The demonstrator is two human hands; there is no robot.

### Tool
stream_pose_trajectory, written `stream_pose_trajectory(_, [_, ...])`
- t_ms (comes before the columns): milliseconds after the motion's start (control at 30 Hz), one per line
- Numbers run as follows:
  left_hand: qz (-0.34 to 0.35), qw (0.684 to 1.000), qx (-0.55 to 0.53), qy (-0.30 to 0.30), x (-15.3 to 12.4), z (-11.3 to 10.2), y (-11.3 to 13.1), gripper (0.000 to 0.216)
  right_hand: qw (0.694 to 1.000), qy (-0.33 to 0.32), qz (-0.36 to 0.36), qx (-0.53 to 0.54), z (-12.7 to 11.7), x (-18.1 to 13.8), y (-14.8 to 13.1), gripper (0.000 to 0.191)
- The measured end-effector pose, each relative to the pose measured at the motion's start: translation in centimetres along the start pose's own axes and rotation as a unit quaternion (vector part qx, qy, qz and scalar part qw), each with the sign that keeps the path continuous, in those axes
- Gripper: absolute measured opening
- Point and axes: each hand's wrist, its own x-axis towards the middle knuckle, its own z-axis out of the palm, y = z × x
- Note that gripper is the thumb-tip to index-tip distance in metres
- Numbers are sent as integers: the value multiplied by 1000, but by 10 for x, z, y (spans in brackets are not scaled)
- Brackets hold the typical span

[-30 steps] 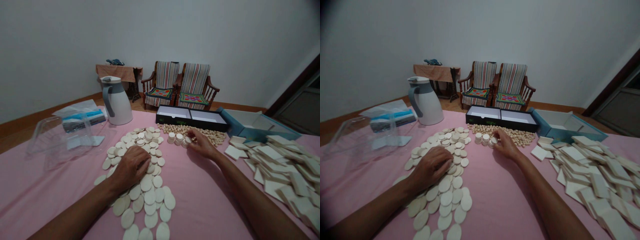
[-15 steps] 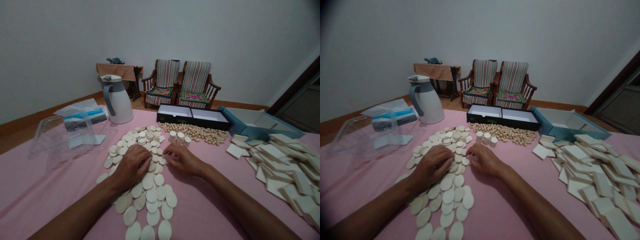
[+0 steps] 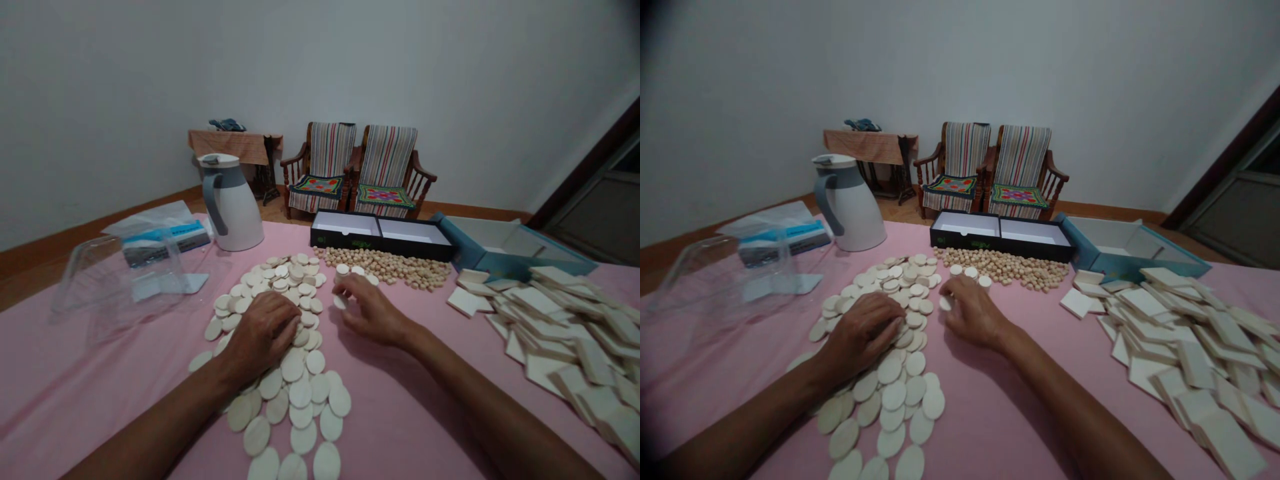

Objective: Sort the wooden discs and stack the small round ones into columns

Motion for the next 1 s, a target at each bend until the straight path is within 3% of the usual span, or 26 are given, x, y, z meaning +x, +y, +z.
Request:
stream_pose_trajectory(100, [3, 1000, 0, 2, 0, 0, -1, 16, 997, 61, 41, -27, -30, 4, 21, 31])
stream_pose_trajectory(200, [0, 1000, 0, 3, 0, 1, -2, 15, 989, 92, 85, -76, -44, 1, 45, 30])
stream_pose_trajectory(333, [-4, 1000, -3, 1, 1, 0, -1, 16, 987, 86, 93, -95, -38, -5, 68, 35])
stream_pose_trajectory(500, [0, 1000, -3, 7, 1, -1, 1, 17, 989, 86, 102, -70, -28, -7, 77, 44])
stream_pose_trajectory(600, [1, 1000, -3, 8, 0, 0, -1, 17, 986, 113, 100, -64, -31, -6, 74, 44])
stream_pose_trajectory(733, [-1, 1000, 0, 2, 0, 0, -2, 16, 985, 136, 93, -54, -28, 0, 55, 31])
stream_pose_trajectory(800, [-2, 1000, 3, -2, 0, 0, -1, 16, 992, 106, 69, -24, -15, 3, 39, 26])
stream_pose_trajectory(900, [0, 1000, 7, 0, 1, -1, 0, 17, 999, 25, -19, 37, 14, 1, 15, 36])
stream_pose_trajectory(1000, [3, 1000, 11, 3, 1, -1, 0, 18, 998, -29, -53, 36, 38, -4, 0, 39])
